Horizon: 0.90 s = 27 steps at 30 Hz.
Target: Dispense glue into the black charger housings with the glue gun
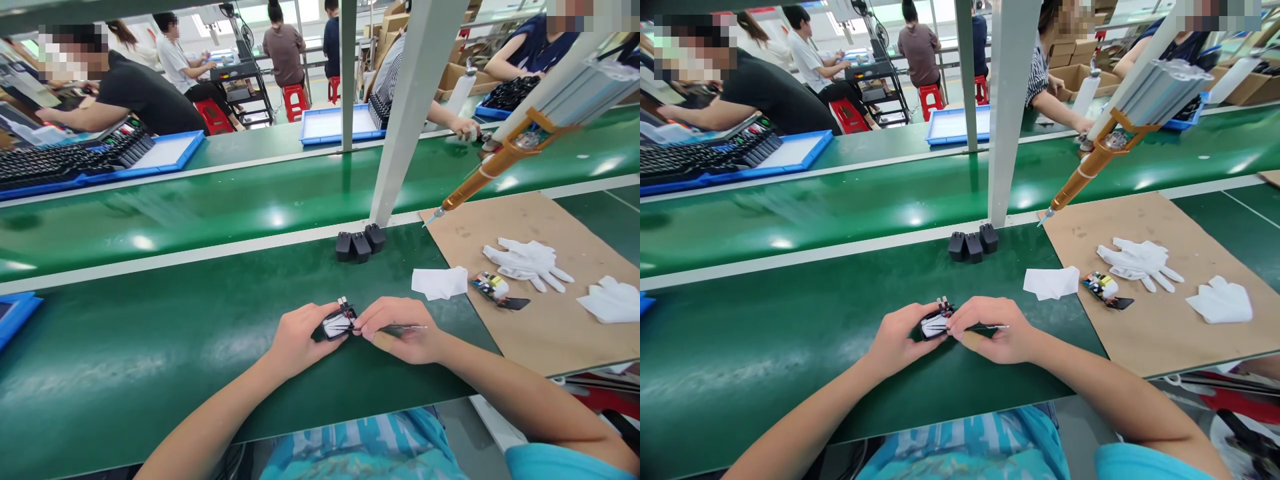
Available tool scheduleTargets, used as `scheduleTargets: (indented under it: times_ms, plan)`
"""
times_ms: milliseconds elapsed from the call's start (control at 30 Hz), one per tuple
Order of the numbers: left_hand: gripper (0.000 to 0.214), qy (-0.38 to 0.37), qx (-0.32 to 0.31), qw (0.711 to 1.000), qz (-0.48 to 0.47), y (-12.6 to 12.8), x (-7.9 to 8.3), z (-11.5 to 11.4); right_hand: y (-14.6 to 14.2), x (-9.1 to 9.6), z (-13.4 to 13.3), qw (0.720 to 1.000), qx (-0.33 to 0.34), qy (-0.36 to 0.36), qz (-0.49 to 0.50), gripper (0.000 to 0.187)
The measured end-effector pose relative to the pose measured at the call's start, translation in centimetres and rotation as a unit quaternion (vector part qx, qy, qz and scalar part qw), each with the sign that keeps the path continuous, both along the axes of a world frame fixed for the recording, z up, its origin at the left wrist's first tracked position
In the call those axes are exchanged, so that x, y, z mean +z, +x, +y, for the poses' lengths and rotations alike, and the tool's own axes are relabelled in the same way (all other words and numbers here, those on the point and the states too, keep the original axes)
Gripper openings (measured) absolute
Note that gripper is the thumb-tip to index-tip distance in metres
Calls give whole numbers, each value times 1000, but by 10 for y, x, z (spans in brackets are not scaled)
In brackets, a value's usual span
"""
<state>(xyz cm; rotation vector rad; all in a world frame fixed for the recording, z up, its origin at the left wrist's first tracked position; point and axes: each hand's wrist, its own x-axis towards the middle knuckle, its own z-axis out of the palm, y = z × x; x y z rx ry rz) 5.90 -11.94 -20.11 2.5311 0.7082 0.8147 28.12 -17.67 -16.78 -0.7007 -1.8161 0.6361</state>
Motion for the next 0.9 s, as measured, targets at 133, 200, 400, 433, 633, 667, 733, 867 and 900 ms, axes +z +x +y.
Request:
scheduleTargets:
  times_ms: [133,200,400,433,633,667,733,867,900]
  plan:
    - [41,-22,-4,1000,3,0,-2,2,-1,-5,0,1000,14,-10,4,16]
    - [40,-62,8,998,18,-1,-3,7,2,-7,0,997,-1,-70,34,14]
    - [43,-245,15,963,108,-14,-6,39,28,-2,15,912,-76,-399,65,52]
    - [45,-269,14,956,115,-16,-6,44,32,0,19,898,-76,-432,19,61]
    - [56,-342,-2,934,102,-20,3,54,41,3,28,849,-44,-485,-205,74]
    - [55,-340,-6,936,89,-17,3,53,40,1,28,845,-49,-484,-221,76]
    - [48,-334,-14,941,53,-10,0,50,39,-2,28,838,-63,-481,-248,79]
    - [33,-292,-11,956,-4,0,-14,45,40,-9,31,821,-83,-489,-283,81]
    - [32,-264,-12,964,-10,1,-16,45,41,-10,32,819,-89,-489,-288,81]
